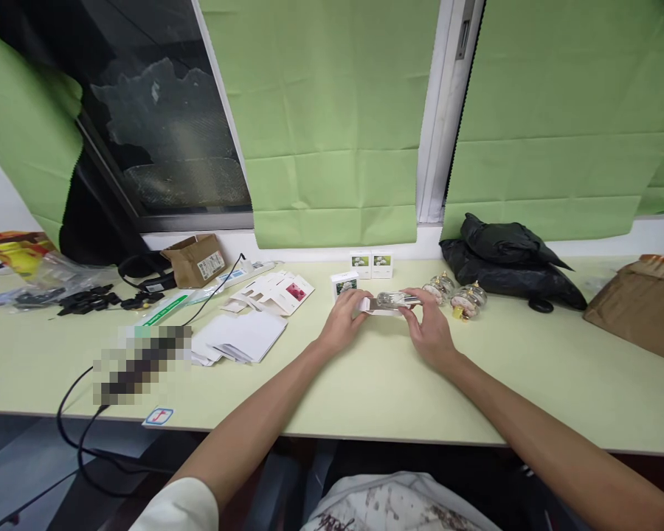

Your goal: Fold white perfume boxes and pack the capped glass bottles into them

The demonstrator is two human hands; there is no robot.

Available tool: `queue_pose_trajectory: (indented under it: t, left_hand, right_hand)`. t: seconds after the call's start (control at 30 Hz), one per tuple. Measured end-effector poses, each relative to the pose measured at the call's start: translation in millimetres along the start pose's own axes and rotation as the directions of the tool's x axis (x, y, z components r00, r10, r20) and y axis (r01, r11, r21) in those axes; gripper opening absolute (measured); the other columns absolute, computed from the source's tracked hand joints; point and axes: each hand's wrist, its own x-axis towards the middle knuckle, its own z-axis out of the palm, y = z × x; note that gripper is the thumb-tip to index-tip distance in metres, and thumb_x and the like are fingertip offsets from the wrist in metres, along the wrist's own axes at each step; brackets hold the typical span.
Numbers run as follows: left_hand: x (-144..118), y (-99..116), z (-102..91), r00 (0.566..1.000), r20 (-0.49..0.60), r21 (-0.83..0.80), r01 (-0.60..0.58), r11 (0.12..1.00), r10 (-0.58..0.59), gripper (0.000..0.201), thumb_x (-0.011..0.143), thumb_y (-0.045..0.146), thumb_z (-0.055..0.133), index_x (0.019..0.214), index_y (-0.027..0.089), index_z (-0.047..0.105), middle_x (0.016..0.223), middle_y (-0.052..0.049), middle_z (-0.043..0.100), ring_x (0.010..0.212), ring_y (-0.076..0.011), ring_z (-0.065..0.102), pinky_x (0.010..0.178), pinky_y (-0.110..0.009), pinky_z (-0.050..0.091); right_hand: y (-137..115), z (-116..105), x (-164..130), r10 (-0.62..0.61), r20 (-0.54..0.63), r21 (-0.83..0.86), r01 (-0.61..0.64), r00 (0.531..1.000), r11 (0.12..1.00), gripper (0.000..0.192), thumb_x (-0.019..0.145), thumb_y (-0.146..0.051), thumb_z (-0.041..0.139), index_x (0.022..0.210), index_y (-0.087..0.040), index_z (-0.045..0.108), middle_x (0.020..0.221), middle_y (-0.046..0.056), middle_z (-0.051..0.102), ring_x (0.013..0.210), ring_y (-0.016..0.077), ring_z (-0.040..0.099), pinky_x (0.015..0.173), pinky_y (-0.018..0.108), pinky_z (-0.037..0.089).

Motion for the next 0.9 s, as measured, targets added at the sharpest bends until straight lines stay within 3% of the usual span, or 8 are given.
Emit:
queue_pose_trajectory:
  t: [0.4,0.53,0.67,0.8,0.9]
  left_hand:
    - [-0.1,1.7,1.0,0.999,-0.006,0.022,-0.032,0.999,0.032,0.036,0.095,0.011,0.061,0.128,0.026,0.060,0.130,-0.008,0.064,0.128,-0.0275,0.055,0.110,-0.045,0.046]
    - [0.5,0.9,1.1,0.999,-0.026,0.051,-0.034,0.998,0.035,0.032,0.096,0.015,0.062,0.125,0.026,0.060,0.128,-0.008,0.065,0.126,-0.0280,0.056,0.109,-0.046,0.046]
    - [-1.0,-0.1,1.9,0.999,-0.029,0.023,0.041,0.999,-0.040,0.035,0.089,0.015,0.068,0.120,0.025,0.054,0.129,-0.007,0.065,0.125,-0.0276,0.059,0.107,-0.046,0.048]
    - [-2.7,3.6,2.4,0.987,0.063,-0.016,0.147,0.989,-0.145,0.039,0.084,0.020,0.072,0.115,0.025,0.048,0.140,-0.009,0.062,0.125,-0.0290,0.061,0.103,-0.046,0.051]
    - [-2.7,7.3,3.1,0.981,0.114,0.041,0.152,0.988,-0.155,0.044,0.083,0.026,0.074,0.119,0.025,0.048,0.136,-0.010,0.063,0.128,-0.0319,0.058,0.106,-0.050,0.049]
  right_hand:
    - [1.3,0.8,1.4,-0.059,0.101,-0.020,0.061,0.993,0.998,0.043,0.109,-0.031,0.046,0.151,-0.032,0.043,0.136,0.009,0.067,0.106,0.0288,0.065,0.099,0.052,0.054]
    - [-1.3,-0.9,1.5,-0.043,0.080,0.006,0.043,0.996,0.999,0.038,0.108,-0.030,0.048,0.146,-0.032,0.048,0.132,0.008,0.068,0.103,0.0279,0.065,0.096,0.051,0.055]
    - [-3.4,-1.8,1.4,0.037,0.006,0.068,-0.037,0.999,0.997,0.030,0.106,-0.034,0.054,0.135,-0.030,0.055,0.129,0.008,0.068,0.098,0.0255,0.067,0.092,0.047,0.056]
    - [-3.9,-1.0,1.5,0.186,-0.039,0.148,-0.178,0.982,0.973,0.031,0.102,-0.042,0.061,0.130,-0.029,0.056,0.127,0.008,0.067,0.096,0.0242,0.069,0.088,0.044,0.057]
    - [-4.4,0.0,1.9,0.285,-0.037,0.223,-0.270,0.958,0.937,0.038,0.098,-0.046,0.066,0.129,-0.027,0.054,0.122,0.008,0.066,0.095,0.0236,0.070,0.087,0.044,0.057]
